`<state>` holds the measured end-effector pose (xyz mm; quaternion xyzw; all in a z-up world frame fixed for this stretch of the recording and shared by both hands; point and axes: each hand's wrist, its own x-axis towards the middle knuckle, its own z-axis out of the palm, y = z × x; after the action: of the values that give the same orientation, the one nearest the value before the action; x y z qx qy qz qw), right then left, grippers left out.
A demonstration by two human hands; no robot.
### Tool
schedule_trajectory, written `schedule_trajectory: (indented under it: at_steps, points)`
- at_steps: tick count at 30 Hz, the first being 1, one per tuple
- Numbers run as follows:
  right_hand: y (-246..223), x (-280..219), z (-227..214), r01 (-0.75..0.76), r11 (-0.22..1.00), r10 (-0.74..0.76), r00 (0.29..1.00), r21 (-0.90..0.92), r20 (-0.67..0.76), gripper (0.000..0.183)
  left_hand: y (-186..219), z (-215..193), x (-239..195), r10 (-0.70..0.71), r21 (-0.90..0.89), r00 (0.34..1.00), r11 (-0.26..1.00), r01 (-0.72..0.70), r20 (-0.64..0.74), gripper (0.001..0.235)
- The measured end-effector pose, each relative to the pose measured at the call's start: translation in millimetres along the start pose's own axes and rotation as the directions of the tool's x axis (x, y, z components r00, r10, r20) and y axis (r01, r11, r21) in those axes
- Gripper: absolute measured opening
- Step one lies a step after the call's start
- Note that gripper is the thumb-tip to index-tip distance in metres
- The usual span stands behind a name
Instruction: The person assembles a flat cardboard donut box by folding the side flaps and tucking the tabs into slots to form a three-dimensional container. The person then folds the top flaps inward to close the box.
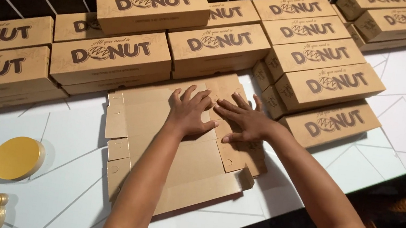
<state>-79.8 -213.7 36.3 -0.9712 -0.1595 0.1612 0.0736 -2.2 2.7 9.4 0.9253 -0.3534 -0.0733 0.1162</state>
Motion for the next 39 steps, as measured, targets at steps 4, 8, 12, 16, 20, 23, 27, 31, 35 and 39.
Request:
schedule_trajectory:
  at_steps: [4,8,12,16,20,23,27,31,35,39]
  points:
    - [-4.1,-19.8,2.1,0.016,1.000,-0.014,0.997,-0.027,0.074,0.118,-4.3,3.7,4.3,0.010,0.025,0.999,1.000,-0.011,0.037,0.054]
    - [-6.1,-20.2,-2.1,0.008,1.000,-0.007,0.998,-0.025,0.063,0.124,28.4,-36.1,-17.4,-0.037,0.099,0.972,0.995,0.014,0.233,0.095]
    - [0.6,-14.8,6.6,0.012,0.999,-0.010,0.999,-0.048,0.043,0.124,37.6,-42.6,-15.7,-0.071,0.091,0.953,0.995,0.046,0.295,0.099]
    - [-4.8,-38.6,9.8,-0.007,1.000,0.008,0.997,-0.020,0.078,0.118,30.8,-34.9,-11.3,-0.067,0.083,0.953,0.996,0.045,0.294,0.104]
    - [-11.7,-66.9,20.9,-0.089,0.969,0.076,0.995,0.231,0.066,0.090,30.2,-35.6,-13.1,-0.059,0.081,0.954,0.996,0.037,0.294,0.112]
    - [-24.1,-91.7,41.4,-0.073,0.974,0.065,0.997,0.215,0.043,0.087,27.0,-28.9,-11.6,-0.058,0.074,0.958,0.997,0.038,0.281,0.119]
    - [-26.2,-95.1,87.7,-0.120,0.986,0.113,0.991,-0.116,-0.065,0.082,31.9,-31.4,-16.8,-0.040,0.096,0.962,0.995,0.015,0.270,0.122]
    - [-20.6,-62.2,90.8,-0.109,0.943,-0.050,0.888,-0.315,-0.458,0.071,36.1,-37.4,-41.5,-0.027,0.114,0.993,0.993,0.014,0.115,0.111]
    - [4.7,31.3,94.0,-0.040,0.983,-0.047,0.887,-0.177,-0.459,0.065,20.7,19.0,-43.2,-0.045,0.177,0.998,0.983,0.052,-0.042,0.072]
    - [-49.2,94.3,38.4,0.062,0.995,-0.093,0.866,-0.080,-0.491,0.058,-8.1,35.0,-55.2,-0.091,0.173,0.995,0.980,0.097,-0.041,0.052]
